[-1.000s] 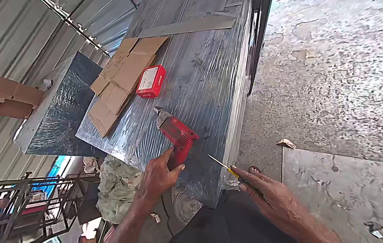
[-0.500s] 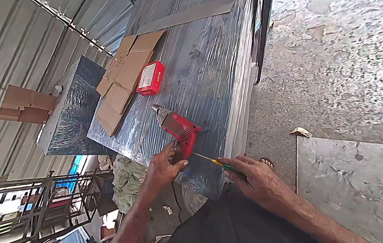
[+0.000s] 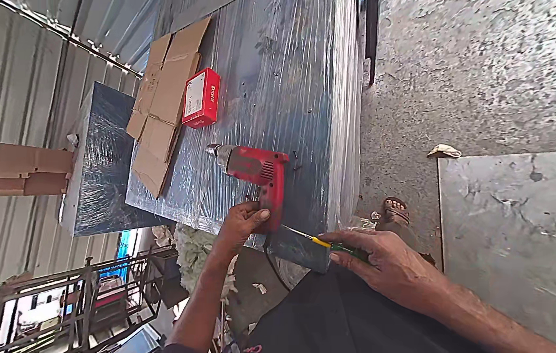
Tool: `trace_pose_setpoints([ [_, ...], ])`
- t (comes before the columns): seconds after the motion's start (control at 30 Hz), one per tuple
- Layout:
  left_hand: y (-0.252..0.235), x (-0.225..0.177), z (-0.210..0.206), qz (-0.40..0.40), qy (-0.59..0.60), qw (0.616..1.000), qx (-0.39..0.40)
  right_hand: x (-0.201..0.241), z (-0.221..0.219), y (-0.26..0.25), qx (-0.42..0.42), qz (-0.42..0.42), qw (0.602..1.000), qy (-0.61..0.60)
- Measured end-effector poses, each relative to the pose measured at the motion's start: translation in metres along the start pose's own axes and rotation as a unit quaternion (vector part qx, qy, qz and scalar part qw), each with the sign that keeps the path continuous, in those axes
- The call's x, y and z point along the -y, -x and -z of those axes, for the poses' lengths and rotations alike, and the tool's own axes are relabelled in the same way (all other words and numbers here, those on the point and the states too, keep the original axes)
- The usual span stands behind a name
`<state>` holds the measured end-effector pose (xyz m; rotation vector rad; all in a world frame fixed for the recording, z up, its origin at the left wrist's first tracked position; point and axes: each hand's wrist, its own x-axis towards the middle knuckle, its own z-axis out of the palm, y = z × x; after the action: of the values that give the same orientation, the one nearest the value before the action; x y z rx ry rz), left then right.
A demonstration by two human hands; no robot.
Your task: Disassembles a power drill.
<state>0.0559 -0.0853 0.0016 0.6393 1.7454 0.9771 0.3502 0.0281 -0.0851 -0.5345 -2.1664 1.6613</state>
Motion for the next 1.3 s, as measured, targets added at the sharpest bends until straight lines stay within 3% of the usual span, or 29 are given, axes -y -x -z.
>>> trace_pose_setpoints([
  [0.23, -0.004, 0.022, 0.001, -0.008, 0.11, 0.994, 0.015, -0.006, -0.015, 0.003, -0.041, 0.004, 0.999, -0.006],
  [0.6, -0.001, 0.023, -0.003, -0.014, 0.113, 0.993, 0.025, -0.004, -0.017, -0.004, -0.062, 0.039, 0.997, 0.038],
  [0.8, 0.003, 0.024, -0.007, -0.029, 0.076, 0.996, 0.024, -0.005, -0.017, -0.008, 0.004, -0.052, 0.99, -0.132],
  [1.03, 0.005, 0.027, -0.008, -0.033, 0.084, 0.996, 0.024, -0.005, -0.02, -0.007, -0.086, 0.088, 0.987, 0.103],
  [1.13, 0.005, 0.027, -0.009, -0.026, 0.094, 0.995, 0.032, -0.006, -0.012, -0.011, -0.005, -0.017, 0.997, -0.074],
  [1.23, 0.004, 0.027, -0.01, -0.024, 0.11, 0.993, 0.033, -0.009, -0.004, -0.02, 0.076, -0.139, 0.935, -0.318],
  [1.3, 0.004, 0.027, -0.009, -0.028, 0.108, 0.993, 0.035, -0.01, -0.006, -0.021, 0.078, -0.148, 0.924, -0.344],
])
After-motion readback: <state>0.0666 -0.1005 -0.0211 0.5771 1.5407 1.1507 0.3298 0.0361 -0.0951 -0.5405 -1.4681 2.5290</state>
